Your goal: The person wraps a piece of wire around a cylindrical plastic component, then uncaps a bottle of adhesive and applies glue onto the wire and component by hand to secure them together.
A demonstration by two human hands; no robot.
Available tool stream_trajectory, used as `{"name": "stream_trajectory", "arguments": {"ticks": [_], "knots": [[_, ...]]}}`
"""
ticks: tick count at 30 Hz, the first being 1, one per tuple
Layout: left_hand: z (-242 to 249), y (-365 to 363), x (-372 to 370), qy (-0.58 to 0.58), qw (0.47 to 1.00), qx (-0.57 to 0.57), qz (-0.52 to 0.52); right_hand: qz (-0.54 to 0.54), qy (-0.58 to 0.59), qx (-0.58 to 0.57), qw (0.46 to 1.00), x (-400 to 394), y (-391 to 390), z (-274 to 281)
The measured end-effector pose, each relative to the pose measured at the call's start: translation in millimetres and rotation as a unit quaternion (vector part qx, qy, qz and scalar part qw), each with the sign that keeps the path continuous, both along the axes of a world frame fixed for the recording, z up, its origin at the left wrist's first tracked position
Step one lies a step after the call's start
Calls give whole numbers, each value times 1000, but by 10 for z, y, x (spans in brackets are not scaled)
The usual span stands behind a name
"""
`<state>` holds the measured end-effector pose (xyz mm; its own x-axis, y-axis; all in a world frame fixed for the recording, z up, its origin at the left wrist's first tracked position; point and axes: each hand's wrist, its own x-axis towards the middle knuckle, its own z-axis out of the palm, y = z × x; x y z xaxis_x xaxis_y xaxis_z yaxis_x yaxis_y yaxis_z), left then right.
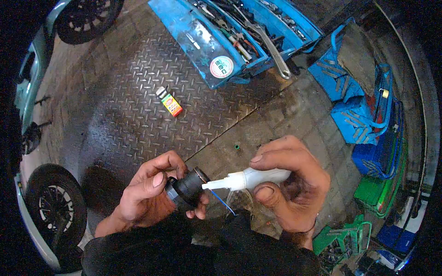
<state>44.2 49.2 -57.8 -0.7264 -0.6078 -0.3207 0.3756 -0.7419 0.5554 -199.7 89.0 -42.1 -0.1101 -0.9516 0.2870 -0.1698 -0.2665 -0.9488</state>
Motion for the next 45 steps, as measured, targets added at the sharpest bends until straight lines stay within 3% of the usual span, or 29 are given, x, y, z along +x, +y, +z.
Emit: {"name": "stream_trajectory", "arguments": {"ticks": [29,45], "knots": [[-45,18,15,6,1000,-24,16,7,55,-8,998,-6,-28,24],[37,5,15,-99,991,-87,34,23,77,-8,997,-6,-46,46]]}}
